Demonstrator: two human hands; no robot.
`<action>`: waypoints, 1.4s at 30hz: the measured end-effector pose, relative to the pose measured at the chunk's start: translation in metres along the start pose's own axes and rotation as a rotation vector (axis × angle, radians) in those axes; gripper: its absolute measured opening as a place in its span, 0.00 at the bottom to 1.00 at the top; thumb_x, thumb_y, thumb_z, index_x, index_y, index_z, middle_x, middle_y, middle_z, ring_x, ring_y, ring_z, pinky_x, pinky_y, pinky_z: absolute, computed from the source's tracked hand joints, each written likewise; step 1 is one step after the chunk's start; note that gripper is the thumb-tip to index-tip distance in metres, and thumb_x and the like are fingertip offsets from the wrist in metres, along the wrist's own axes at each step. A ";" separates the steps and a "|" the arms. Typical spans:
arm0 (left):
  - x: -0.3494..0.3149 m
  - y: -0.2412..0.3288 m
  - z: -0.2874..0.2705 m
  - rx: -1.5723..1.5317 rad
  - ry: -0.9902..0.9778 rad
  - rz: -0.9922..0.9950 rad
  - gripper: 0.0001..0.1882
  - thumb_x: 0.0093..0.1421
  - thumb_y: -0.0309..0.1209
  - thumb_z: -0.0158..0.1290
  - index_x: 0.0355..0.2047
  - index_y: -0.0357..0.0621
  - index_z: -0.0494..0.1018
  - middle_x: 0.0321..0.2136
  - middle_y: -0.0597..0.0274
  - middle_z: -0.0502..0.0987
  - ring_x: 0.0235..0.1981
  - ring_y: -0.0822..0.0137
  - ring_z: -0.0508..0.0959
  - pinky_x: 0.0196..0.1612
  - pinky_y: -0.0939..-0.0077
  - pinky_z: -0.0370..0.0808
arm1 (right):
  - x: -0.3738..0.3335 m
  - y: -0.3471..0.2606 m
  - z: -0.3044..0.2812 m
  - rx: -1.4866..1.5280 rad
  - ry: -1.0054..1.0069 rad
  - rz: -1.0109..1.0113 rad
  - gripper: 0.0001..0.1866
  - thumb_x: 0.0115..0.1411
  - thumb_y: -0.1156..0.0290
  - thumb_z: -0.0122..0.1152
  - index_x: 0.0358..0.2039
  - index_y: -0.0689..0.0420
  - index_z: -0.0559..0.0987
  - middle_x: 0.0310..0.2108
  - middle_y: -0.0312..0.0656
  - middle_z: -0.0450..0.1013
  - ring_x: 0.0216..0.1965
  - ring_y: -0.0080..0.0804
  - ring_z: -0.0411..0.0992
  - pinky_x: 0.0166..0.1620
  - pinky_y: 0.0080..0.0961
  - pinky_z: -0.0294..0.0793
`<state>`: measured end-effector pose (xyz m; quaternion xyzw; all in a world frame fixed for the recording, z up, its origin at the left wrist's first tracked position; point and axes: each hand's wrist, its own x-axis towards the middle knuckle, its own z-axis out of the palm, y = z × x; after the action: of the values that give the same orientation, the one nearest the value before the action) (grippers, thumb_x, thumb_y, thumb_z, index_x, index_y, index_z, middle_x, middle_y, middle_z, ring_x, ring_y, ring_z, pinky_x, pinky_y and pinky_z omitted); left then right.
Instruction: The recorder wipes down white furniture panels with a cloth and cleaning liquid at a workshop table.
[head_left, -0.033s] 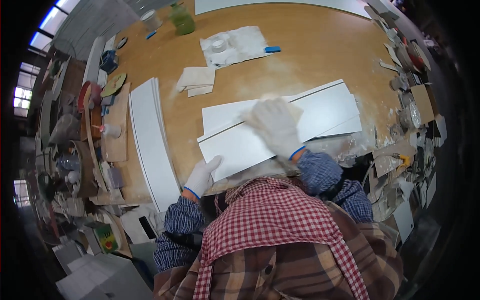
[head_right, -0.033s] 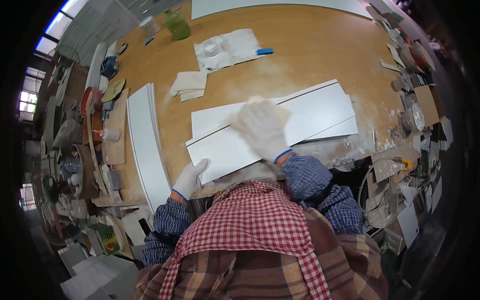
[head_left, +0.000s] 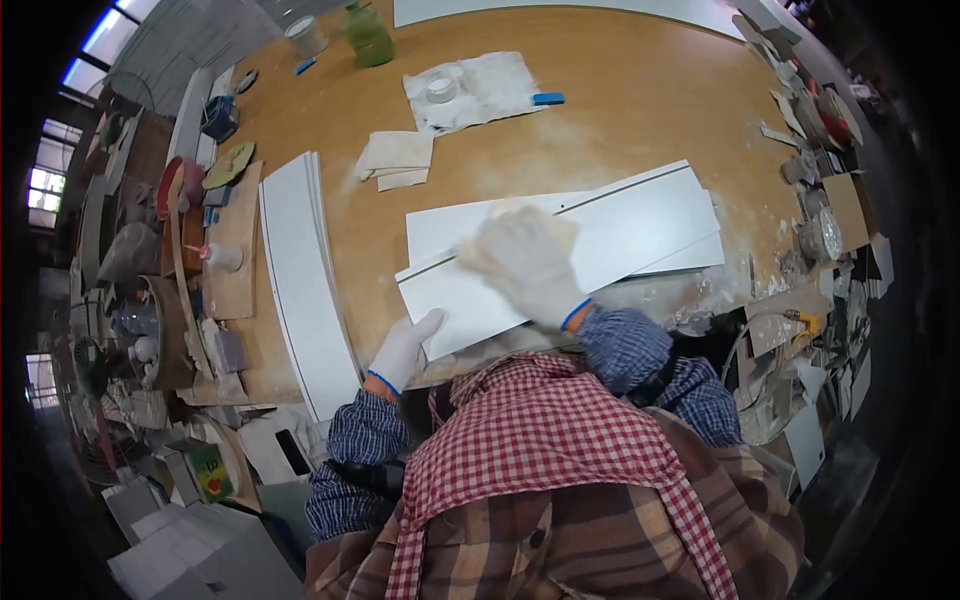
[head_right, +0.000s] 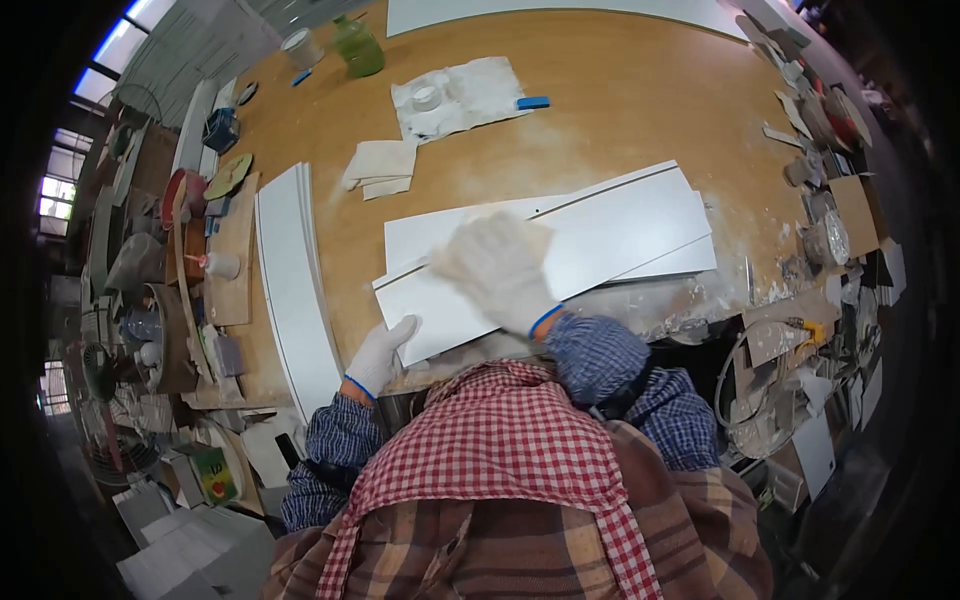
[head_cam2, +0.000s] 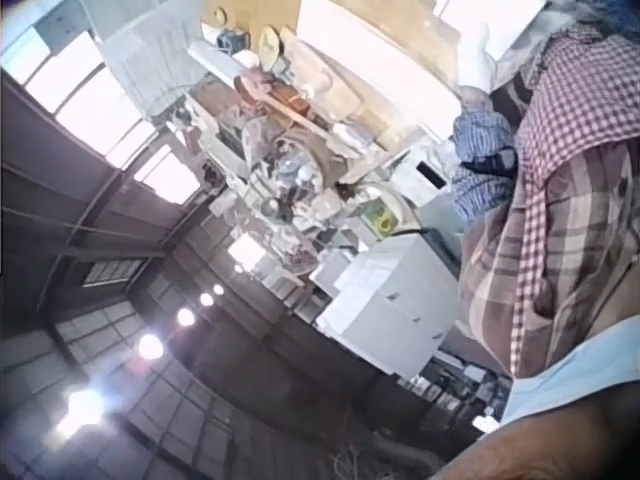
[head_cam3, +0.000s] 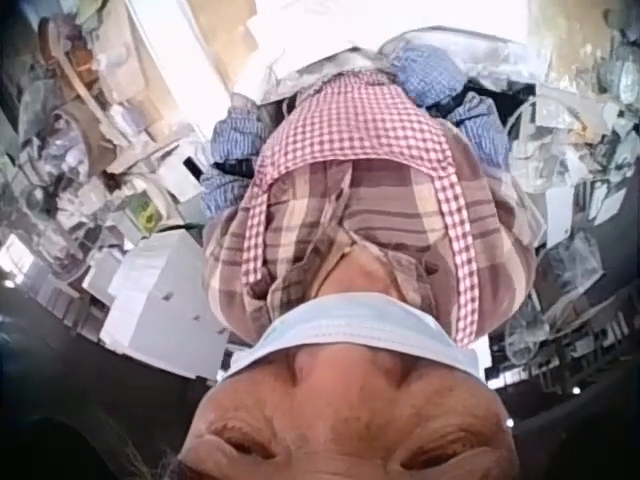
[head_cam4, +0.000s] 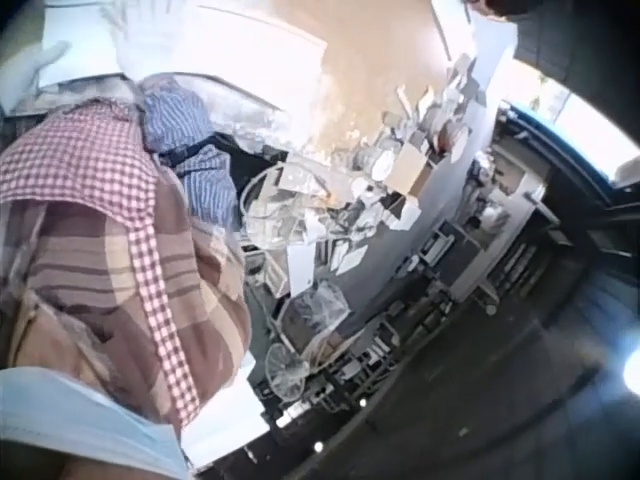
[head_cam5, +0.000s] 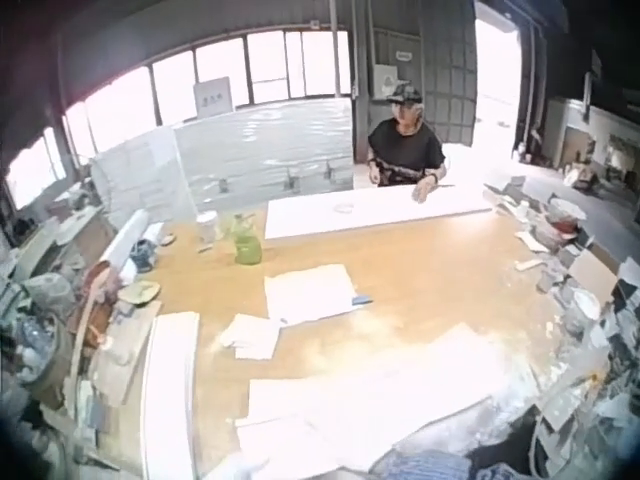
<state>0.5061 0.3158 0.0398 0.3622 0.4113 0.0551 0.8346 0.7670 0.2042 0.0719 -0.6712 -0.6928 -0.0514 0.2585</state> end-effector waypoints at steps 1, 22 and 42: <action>0.003 -0.006 -0.008 0.001 -0.019 0.054 0.25 0.72 0.34 0.55 0.63 0.32 0.68 0.54 0.54 0.80 0.48 0.58 0.84 0.44 0.62 0.87 | 0.008 -0.026 0.006 0.081 0.019 -0.101 0.19 0.61 0.62 0.60 0.52 0.50 0.78 0.43 0.45 0.70 0.52 0.48 0.69 0.65 0.49 0.64; -0.010 0.017 0.018 -0.248 0.054 -0.073 0.39 0.75 0.63 0.36 0.72 0.45 0.59 0.61 0.54 0.76 0.50 0.52 0.85 0.37 0.51 0.88 | -0.017 0.011 -0.031 -0.113 -0.259 -0.103 0.26 0.60 0.62 0.61 0.59 0.51 0.76 0.48 0.47 0.71 0.55 0.47 0.68 0.62 0.49 0.63; -0.003 0.014 -0.028 0.129 0.028 -0.030 0.25 0.70 0.38 0.59 0.59 0.29 0.72 0.47 0.50 0.84 0.40 0.62 0.87 0.40 0.70 0.87 | -0.180 0.028 -0.117 1.537 0.500 1.410 0.30 0.76 0.56 0.53 0.67 0.67 0.68 0.60 0.46 0.75 0.57 0.34 0.77 0.60 0.32 0.78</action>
<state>0.4864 0.3411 0.0397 0.4083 0.4312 0.0211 0.8043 0.8214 -0.0046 0.0885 -0.5475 0.0770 0.4233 0.7177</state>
